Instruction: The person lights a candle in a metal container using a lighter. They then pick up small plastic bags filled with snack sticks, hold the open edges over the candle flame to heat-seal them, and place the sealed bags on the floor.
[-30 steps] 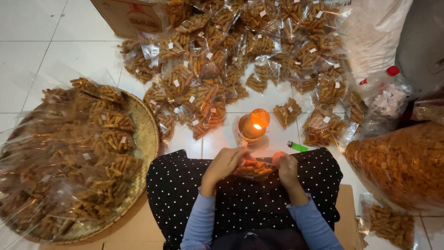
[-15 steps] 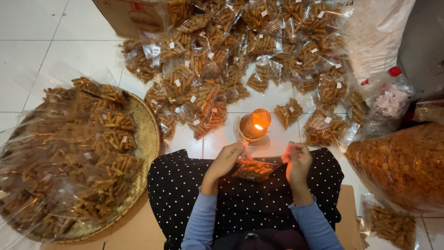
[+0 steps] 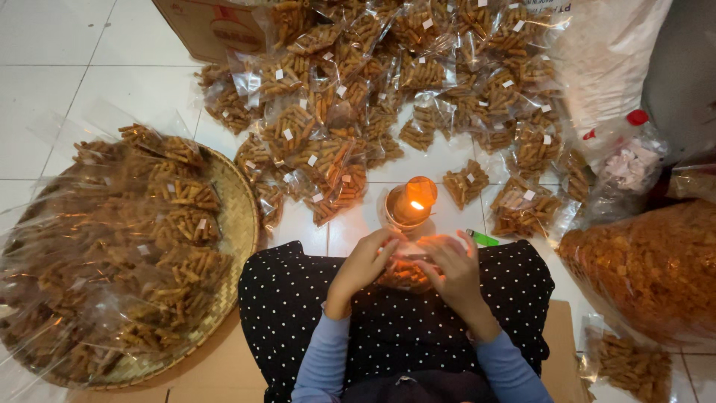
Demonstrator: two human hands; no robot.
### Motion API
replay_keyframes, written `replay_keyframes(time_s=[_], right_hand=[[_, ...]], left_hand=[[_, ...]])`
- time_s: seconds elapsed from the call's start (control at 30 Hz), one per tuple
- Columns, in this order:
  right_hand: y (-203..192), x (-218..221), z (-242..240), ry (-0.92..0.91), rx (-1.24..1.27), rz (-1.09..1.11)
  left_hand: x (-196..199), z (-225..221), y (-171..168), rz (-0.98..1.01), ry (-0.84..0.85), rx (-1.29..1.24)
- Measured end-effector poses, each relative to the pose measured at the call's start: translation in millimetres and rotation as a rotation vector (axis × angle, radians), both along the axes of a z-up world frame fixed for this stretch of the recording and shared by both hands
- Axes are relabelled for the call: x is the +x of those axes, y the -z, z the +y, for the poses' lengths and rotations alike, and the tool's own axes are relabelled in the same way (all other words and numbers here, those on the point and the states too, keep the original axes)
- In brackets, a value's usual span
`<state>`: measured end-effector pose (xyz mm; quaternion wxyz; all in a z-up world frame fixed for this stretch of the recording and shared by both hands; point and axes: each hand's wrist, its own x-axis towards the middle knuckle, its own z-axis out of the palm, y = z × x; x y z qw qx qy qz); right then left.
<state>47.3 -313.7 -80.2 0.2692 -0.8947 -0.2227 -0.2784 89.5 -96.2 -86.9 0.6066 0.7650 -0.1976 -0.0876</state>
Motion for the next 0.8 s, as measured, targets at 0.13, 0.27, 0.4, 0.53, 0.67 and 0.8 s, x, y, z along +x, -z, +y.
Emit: replay_keyframes(time_s=[0.13, 0.27, 0.4, 0.53, 0.67, 0.8], right_hand=[[10, 10, -1, -0.069, -0.015, 0.144], [24, 18, -7, -0.072, 0.052, 0.311], [32, 37, -15, -0.084, 0.153, 0.504], [38, 60, -20, -0.032, 0.215, 0.696], [47, 69, -21, 0.018, 0.306, 0.741], [56, 73, -26, 0.066, 0.349, 0.797]], left_hand=[[-4, 10, -13, -0.123, 0.009, 0.278], [-1, 12, -18, -0.156, -0.041, 0.401], [9, 5, 2, -0.233, -0.158, 0.374], [37, -5, 43, -0.209, -0.214, 0.143], [58, -23, 86, 0.066, -0.250, -0.077], [66, -40, 107, 0.372, -0.138, -0.428]])
